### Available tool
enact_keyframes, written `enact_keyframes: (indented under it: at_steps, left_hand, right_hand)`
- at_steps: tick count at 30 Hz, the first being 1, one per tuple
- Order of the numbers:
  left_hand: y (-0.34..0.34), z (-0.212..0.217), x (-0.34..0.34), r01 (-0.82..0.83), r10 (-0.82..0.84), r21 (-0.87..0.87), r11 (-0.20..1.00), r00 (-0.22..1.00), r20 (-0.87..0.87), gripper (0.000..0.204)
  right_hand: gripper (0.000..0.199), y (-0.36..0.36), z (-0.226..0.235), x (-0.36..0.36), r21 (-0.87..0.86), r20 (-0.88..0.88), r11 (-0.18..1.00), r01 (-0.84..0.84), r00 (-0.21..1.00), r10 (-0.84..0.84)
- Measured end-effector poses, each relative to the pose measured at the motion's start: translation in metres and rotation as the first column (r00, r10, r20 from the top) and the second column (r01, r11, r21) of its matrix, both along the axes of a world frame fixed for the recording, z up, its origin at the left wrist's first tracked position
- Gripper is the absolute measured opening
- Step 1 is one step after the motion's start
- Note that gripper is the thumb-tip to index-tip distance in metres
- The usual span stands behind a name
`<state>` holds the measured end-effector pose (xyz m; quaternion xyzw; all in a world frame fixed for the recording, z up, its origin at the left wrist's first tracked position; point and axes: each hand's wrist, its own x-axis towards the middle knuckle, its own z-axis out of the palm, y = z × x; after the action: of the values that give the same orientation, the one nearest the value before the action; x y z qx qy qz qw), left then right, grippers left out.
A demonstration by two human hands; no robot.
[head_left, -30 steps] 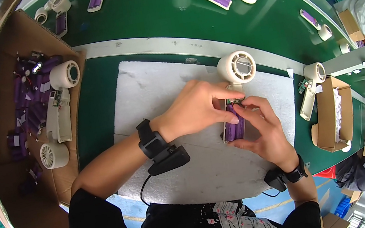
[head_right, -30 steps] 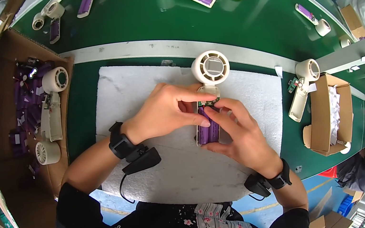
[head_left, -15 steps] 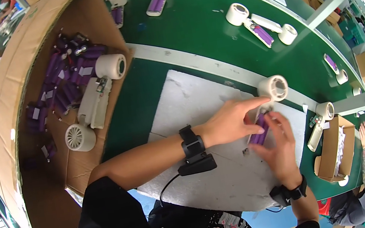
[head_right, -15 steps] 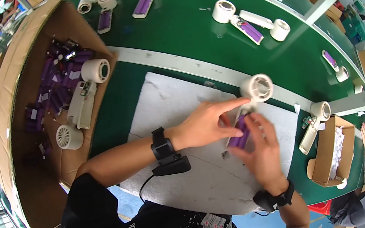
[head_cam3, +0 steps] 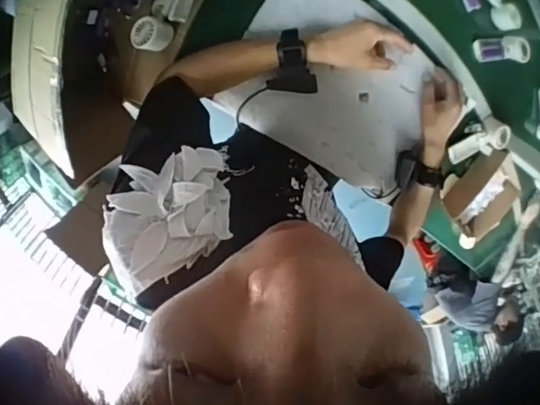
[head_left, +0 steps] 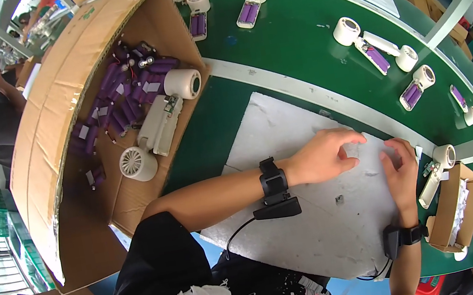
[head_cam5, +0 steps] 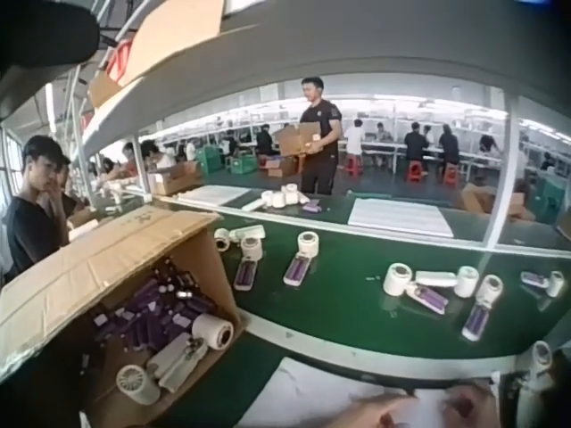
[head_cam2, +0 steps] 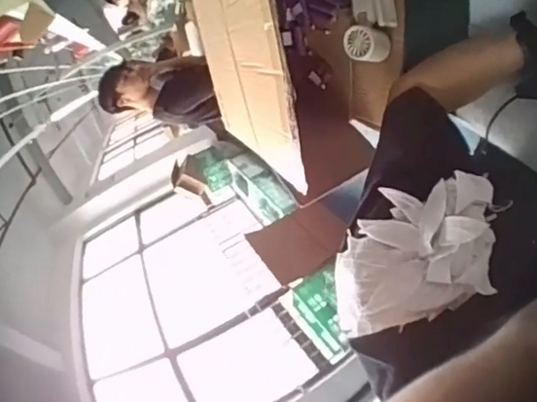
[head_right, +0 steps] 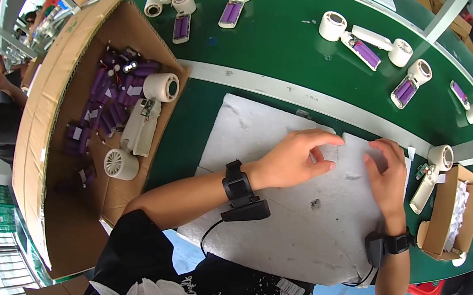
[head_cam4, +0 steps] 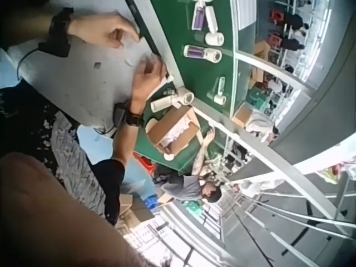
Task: Assembling handheld fans by installing a PCB and batteries into the plastic housing.
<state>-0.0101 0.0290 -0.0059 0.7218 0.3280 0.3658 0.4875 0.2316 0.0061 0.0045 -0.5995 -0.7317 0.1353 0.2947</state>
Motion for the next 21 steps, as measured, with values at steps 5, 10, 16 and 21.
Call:
enact_keyframes:
  at_steps: [5, 10, 16, 21]
  left_hand:
    - [0.001, 0.001, 0.001, -0.013, 0.012, -0.027, 1.000, 1.000, -0.007, 0.039]
    - [-0.001, 0.025, -0.014, -0.034, 0.026, -0.136, 0.990, 0.998, -0.057, 0.037]
    - [-0.001, 0.095, -0.109, -0.304, 0.317, 0.089, 0.948, 0.921, -0.227, 0.028]
    - [-0.007, 0.137, -0.232, -0.590, 0.651, 0.330, 0.736, 0.484, -0.585, 0.030]
  right_hand:
    - [0.024, -0.001, -0.004, 0.006, 0.049, -0.040, 0.998, -0.046, 0.998, 0.048]
    - [0.023, 0.000, -0.004, 0.004, 0.078, -0.117, 0.995, -0.061, 0.991, 0.070]
    - [0.022, -0.004, -0.015, 0.015, 0.121, -0.110, 0.991, -0.050, 0.992, 0.064]
    - [0.021, -0.001, -0.011, 0.010, 0.148, -0.139, 0.986, -0.076, 0.986, 0.097]
